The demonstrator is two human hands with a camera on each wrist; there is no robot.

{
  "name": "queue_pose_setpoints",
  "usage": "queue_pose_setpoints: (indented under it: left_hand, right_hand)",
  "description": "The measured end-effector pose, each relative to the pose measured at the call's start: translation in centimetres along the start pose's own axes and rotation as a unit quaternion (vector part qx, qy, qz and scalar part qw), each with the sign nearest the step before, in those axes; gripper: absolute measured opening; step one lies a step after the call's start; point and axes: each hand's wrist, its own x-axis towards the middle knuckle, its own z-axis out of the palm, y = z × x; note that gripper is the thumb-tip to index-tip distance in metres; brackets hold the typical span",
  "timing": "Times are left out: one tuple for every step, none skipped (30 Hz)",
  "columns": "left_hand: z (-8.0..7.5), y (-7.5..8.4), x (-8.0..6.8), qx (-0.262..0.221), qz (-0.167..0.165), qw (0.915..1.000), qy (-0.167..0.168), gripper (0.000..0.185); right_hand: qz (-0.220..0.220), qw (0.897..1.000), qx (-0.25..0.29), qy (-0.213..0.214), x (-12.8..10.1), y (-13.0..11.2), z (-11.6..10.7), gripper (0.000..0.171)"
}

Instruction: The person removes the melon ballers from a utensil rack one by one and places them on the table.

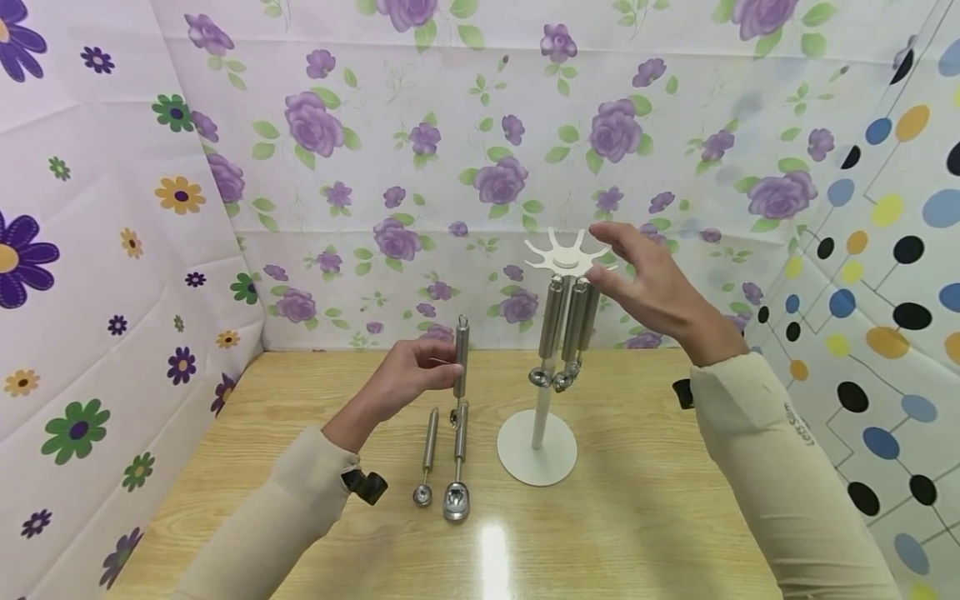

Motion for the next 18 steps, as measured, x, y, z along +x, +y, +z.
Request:
queue_pose_setpoints:
  left_hand:
    - [-0.1, -0.2, -0.1, -0.001, -0.004, 1.0, 0.002, 0.027]
    - [-0.1, -0.4, -0.2, -0.002, -0.009, 0.9999, 0.005, 0.027]
    - [-0.2, -0.6, -0.3, -0.001, -0.014, 0.9999, 0.006, 0.028]
    - [-0.2, -0.8, -0.3, -0.001, -0.018, 0.9998, 0.007, 0.028]
    - [-0.3, -1.0, -0.4, -0.002, -0.021, 0.9997, 0.008, 0.028]
    - [-0.3, -1.1, -0.4, -0.003, -0.024, 0.9997, 0.008, 0.028]
    - [-0.3, -1.3, -0.5, -0.004, -0.024, 0.9997, 0.008, 0.029]
    - [-0.4, -1.4, -0.6, -0.005, -0.024, 0.9997, 0.008, 0.029]
    - [-0.4, -1.5, -0.6, -0.006, -0.023, 0.9997, 0.009, 0.029]
    - [-0.4, -1.6, -0.7, -0.007, -0.023, 0.9997, 0.01, 0.028]
    - [-0.4, -1.7, -0.8, -0.008, -0.023, 0.9996, 0.011, 0.028]
    - [-0.4, -1.8, -0.8, -0.007, -0.022, 0.9997, 0.012, 0.028]
    - [-0.5, -1.9, -0.9, -0.008, -0.021, 0.9997, 0.014, 0.028]
    - [-0.5, -2.0, -0.9, -0.007, -0.019, 0.9997, 0.014, 0.027]
    - [-0.5, -2.1, -0.9, -0.007, -0.015, 0.9998, 0.014, 0.027]
    - [-0.5, -2.2, -1.0, -0.007, -0.013, 0.9998, 0.015, 0.026]
    - [-0.5, -2.3, -1.0, -0.007, -0.014, 0.9997, 0.017, 0.025]
    - [-0.6, -2.3, -1.1, -0.008, -0.015, 0.9997, 0.018, 0.025]
  right_hand:
    - [-0.003, 1.0, -0.005, -0.006, 0.1, 0.0, -0.1, 0.062]
    - [-0.005, 1.0, -0.012, -0.011, 0.1, 0.0, -0.1, 0.063]
    - [-0.007, 1.0, -0.018, -0.015, 0.1, -0.1, -0.2, 0.063]
    - [-0.008, 1.0, -0.023, -0.018, 0.2, -0.1, -0.3, 0.062]
    - [-0.009, 0.999, -0.025, -0.02, 0.3, -0.1, -0.3, 0.062]
    - [-0.009, 0.999, -0.026, -0.023, 0.3, -0.1, -0.4, 0.061]
    - [-0.006, 0.999, -0.027, -0.026, 0.4, -0.1, -0.4, 0.06]
    - [-0.003, 0.999, -0.026, -0.028, 0.4, -0.2, -0.5, 0.059]
    - [0.001, 0.999, -0.023, -0.031, 0.4, -0.2, -0.5, 0.058]
    - [0.005, 0.999, -0.021, -0.033, 0.4, -0.2, -0.5, 0.058]
    - [0.007, 0.999, -0.019, -0.036, 0.4, -0.3, -0.5, 0.057]
    - [0.011, 0.999, -0.016, -0.037, 0.4, -0.3, -0.5, 0.057]
    - [0.012, 0.999, -0.014, -0.039, 0.4, -0.2, -0.5, 0.057]
    - [0.013, 0.999, -0.012, -0.04, 0.3, -0.2, -0.4, 0.057]
    - [0.014, 0.999, -0.01, -0.041, 0.3, -0.2, -0.4, 0.057]
    - [0.013, 0.999, -0.01, -0.042, 0.3, -0.2, -0.4, 0.057]
    - [0.014, 0.999, -0.01, -0.043, 0.3, -0.2, -0.4, 0.057]
    - [0.014, 0.999, -0.01, -0.044, 0.2, -0.2, -0.4, 0.057]
